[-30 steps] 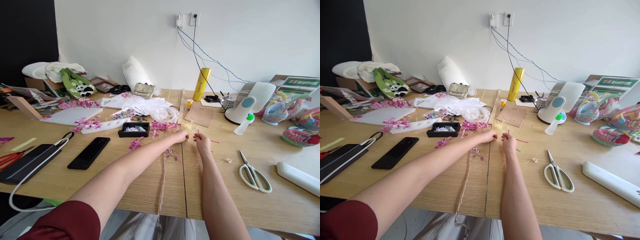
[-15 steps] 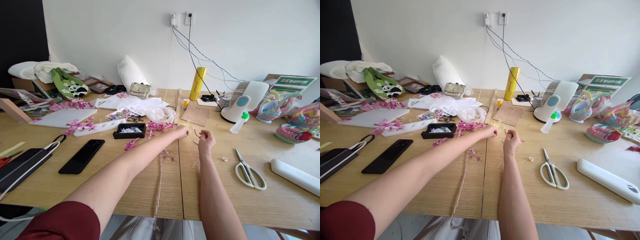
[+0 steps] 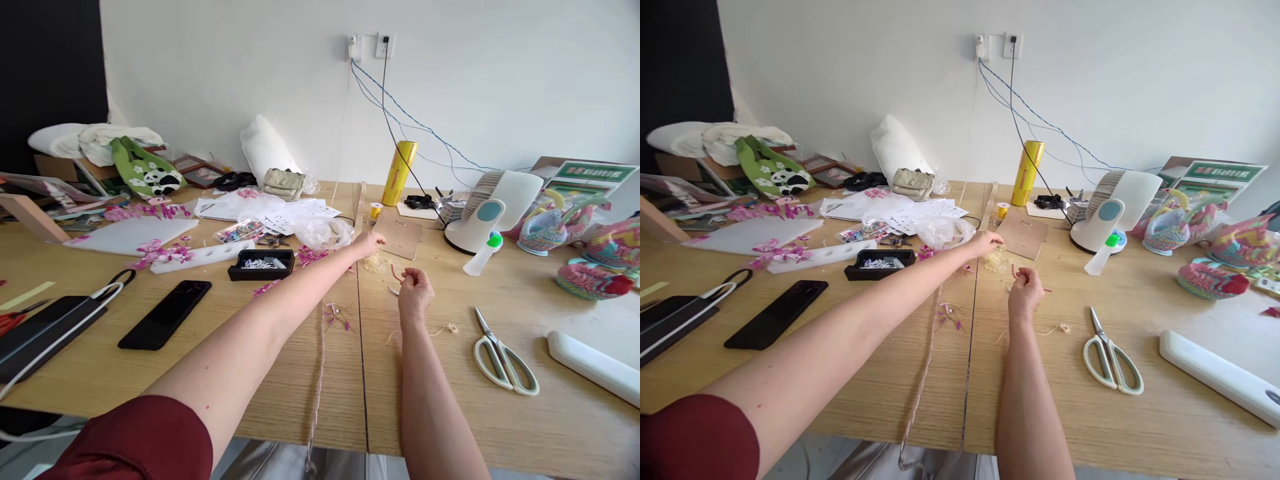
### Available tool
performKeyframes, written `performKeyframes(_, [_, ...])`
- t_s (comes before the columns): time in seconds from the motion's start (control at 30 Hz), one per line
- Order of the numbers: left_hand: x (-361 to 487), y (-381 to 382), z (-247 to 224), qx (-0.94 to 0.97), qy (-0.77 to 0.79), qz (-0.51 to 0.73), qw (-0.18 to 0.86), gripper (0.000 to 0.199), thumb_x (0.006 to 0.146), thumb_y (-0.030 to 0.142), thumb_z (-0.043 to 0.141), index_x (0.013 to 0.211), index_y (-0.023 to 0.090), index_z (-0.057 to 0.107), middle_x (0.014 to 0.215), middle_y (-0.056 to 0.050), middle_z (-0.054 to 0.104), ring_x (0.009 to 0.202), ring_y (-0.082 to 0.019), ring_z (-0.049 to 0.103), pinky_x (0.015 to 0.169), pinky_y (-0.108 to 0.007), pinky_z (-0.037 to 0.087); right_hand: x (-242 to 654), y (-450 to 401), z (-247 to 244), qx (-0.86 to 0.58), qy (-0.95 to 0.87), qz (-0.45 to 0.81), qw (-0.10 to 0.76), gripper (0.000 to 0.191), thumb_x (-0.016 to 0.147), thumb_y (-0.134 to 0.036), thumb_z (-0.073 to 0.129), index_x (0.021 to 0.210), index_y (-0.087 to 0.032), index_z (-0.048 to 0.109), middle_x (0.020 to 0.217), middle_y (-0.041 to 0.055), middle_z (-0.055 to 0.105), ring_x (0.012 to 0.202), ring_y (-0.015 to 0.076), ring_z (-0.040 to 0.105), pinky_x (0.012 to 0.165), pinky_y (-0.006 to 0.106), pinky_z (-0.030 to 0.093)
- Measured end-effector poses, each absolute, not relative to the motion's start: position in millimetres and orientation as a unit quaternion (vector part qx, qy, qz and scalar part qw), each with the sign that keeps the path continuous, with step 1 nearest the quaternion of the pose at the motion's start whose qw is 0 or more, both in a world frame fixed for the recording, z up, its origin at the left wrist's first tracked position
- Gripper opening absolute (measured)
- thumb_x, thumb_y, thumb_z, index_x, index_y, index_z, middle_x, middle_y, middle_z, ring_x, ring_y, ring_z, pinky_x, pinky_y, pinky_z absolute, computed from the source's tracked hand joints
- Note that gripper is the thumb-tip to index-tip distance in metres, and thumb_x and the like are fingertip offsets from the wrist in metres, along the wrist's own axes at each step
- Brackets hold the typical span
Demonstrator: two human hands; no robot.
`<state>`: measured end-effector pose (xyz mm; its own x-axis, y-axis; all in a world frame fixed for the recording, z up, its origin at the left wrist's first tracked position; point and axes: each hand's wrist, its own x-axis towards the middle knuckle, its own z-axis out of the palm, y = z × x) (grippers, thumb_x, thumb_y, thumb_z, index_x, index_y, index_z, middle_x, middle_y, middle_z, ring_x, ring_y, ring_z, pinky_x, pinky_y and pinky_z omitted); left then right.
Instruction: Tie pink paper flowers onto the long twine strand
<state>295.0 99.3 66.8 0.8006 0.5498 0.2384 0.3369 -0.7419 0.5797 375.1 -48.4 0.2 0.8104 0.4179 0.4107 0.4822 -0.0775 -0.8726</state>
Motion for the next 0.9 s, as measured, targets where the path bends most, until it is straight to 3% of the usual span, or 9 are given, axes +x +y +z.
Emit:
performKeyframes(0.2, [231, 95, 119, 0.895, 0.224, 0.299, 0.244, 0.026, 0.081, 0.020, 0.046, 0.100, 0.009, 0.060, 0.097, -0.009, 0.064, 0.086, -0.014, 0.056, 0.081, -0.028, 0.041, 370, -43, -1, -0.724, -0.353, -0.071, 0.589, 0.028, 0.068, -0.019, 0.040, 0.083, -0.015, 0.064, 0.076, 0.0072, 0.067, 0.064, 0.0184, 0.058, 0.061, 0.029, 0.042])
performKeyframes(0.3, [171, 79, 143, 0.911, 0.213, 0.226, 0.271, 0.030, 0.082, 0.022, 0.045, 0.105, 0.009, 0.059, 0.092, -0.009, 0.064, 0.077, -0.012, 0.056, 0.075, -0.027, 0.041, 357, -41, 5, -0.702, -0.412, -0.086, 0.575, 0.027, 0.069, -0.019, 0.040, 0.083, -0.015, 0.064, 0.075, 0.0059, 0.066, 0.063, 0.0174, 0.057, 0.061, 0.028, 0.042])
performKeyframes(0.37, [129, 65, 148, 0.930, 0.210, 0.173, 0.245, 0.026, 0.079, 0.020, 0.049, 0.099, 0.012, 0.063, 0.096, -0.007, 0.064, 0.081, -0.011, 0.056, 0.076, -0.025, 0.040, 344, -41, 12, -0.685, -0.456, -0.089, 0.561, 0.026, 0.069, -0.019, 0.041, 0.082, -0.016, 0.063, 0.075, 0.0051, 0.066, 0.062, 0.0168, 0.057, 0.061, 0.029, 0.042])
performKeyframes(0.57, [33, 32, 110, 0.938, 0.315, 0.028, 0.142, 0.017, 0.072, 0.012, 0.053, 0.073, 0.018, 0.068, 0.070, -0.001, 0.065, 0.062, -0.010, 0.053, 0.064, -0.022, 0.037, 309, -43, 21, -0.653, -0.584, -0.065, 0.477, 0.021, 0.070, -0.018, 0.042, 0.077, -0.020, 0.062, 0.075, 0.0041, 0.066, 0.068, 0.0182, 0.059, 0.066, 0.030, 0.043])
performKeyframes(0.67, [5, 18, 84, 0.928, 0.337, 0.019, 0.159, 0.014, 0.075, 0.016, 0.053, 0.074, 0.018, 0.067, 0.072, -0.001, 0.062, 0.064, -0.011, 0.054, 0.062, -0.022, 0.037, 304, -42, 18, -0.649, -0.603, -0.048, 0.461, 0.021, 0.070, -0.020, 0.042, 0.077, -0.020, 0.062, 0.075, 0.0044, 0.066, 0.068, 0.0189, 0.059, 0.065, 0.030, 0.043])
performKeyframes(0.8, [-17, 4, 55, 0.910, 0.398, 0.094, 0.074, 0.018, 0.081, 0.030, 0.050, 0.087, 0.019, 0.063, 0.090, -0.004, 0.055, 0.074, -0.014, 0.053, 0.067, -0.024, 0.040, 306, -39, 14, -0.652, -0.606, -0.039, 0.454, 0.022, 0.069, -0.021, 0.042, 0.077, -0.020, 0.062, 0.074, 0.0046, 0.067, 0.064, 0.0186, 0.059, 0.063, 0.030, 0.043])
performKeyframes(0.9, [-23, 0, 39, 0.909, 0.397, 0.111, 0.056, 0.018, 0.081, 0.030, 0.050, 0.093, 0.019, 0.060, 0.092, -0.003, 0.052, 0.078, -0.014, 0.054, 0.071, -0.025, 0.042, 306, -38, 13, -0.659, -0.606, -0.037, 0.444, 0.022, 0.068, -0.021, 0.042, 0.075, -0.020, 0.063, 0.072, 0.0047, 0.067, 0.062, 0.0183, 0.059, 0.061, 0.029, 0.042])
